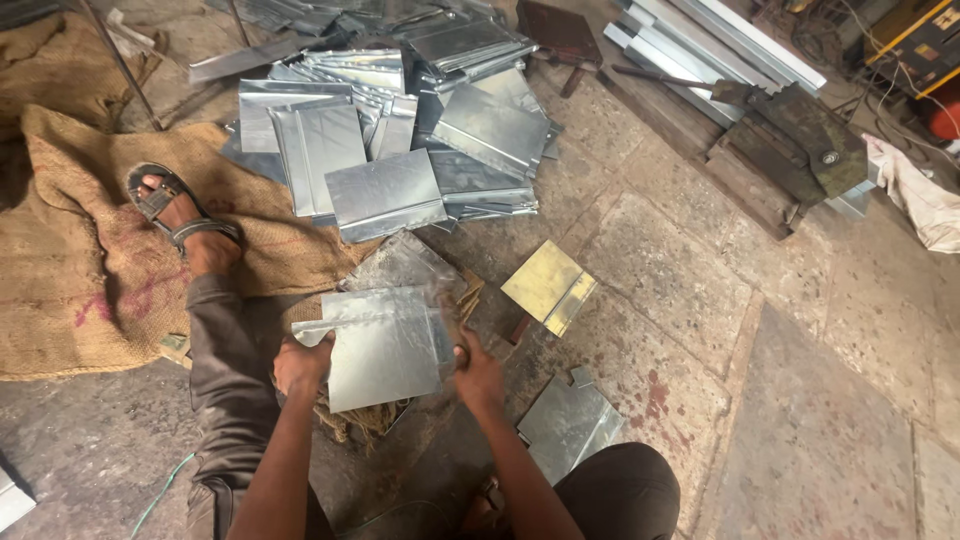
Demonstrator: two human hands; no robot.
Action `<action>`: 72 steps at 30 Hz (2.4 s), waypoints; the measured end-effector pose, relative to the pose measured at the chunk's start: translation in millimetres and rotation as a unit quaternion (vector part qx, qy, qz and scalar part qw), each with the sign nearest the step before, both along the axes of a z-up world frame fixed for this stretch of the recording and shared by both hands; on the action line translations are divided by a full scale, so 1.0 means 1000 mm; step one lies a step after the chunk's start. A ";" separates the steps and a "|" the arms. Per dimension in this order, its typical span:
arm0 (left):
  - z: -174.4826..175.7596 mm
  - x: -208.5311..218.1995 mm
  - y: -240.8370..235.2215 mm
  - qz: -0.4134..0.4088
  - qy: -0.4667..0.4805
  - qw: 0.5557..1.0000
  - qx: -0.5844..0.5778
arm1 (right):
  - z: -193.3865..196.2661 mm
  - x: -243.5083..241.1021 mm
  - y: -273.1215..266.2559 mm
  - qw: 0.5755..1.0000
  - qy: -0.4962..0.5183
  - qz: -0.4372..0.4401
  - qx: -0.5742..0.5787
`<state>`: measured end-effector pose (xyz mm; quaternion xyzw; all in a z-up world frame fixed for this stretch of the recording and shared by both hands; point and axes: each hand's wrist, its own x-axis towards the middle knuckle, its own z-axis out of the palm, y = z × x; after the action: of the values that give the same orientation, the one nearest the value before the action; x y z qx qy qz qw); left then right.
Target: The person shapes metal sheets by hitting them with a hammer on a wooden block.
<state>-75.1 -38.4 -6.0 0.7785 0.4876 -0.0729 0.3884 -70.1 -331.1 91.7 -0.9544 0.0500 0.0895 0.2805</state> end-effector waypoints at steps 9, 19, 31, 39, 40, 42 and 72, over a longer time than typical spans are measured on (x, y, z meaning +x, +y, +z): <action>-0.038 -0.021 0.017 0.039 -0.205 0.978 -0.010 | -0.122 -0.020 -0.076 0.874 0.056 -0.323 0.360; -0.025 0.023 -0.156 0.038 -0.456 0.874 -0.163 | -0.210 -0.109 -0.072 0.728 0.350 -0.384 0.447; -0.088 0.027 -0.269 0.058 0.041 0.992 -0.106 | -0.203 -0.133 -0.013 0.732 0.336 -0.389 0.447; -0.042 0.011 -0.285 -0.081 0.002 0.997 0.014 | -0.221 -0.149 -0.004 0.714 0.363 -0.393 0.451; -0.046 0.006 -0.299 -0.123 -0.044 0.991 0.032 | -0.222 -0.148 -0.002 0.711 0.368 -0.392 0.453; -0.071 -0.007 -0.339 -0.237 -0.127 0.963 0.028 | -0.223 -0.153 0.000 0.706 0.377 -0.395 0.451; -0.012 -0.072 -0.457 -0.889 -0.016 0.425 0.168 | -0.193 -0.226 -0.062 0.712 0.400 -0.403 0.414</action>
<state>-147.2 -495.6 -18.2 0.8311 -0.4790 -0.2818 -0.0229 -296.2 -392.6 -101.6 -0.5072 0.4950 0.3533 0.6106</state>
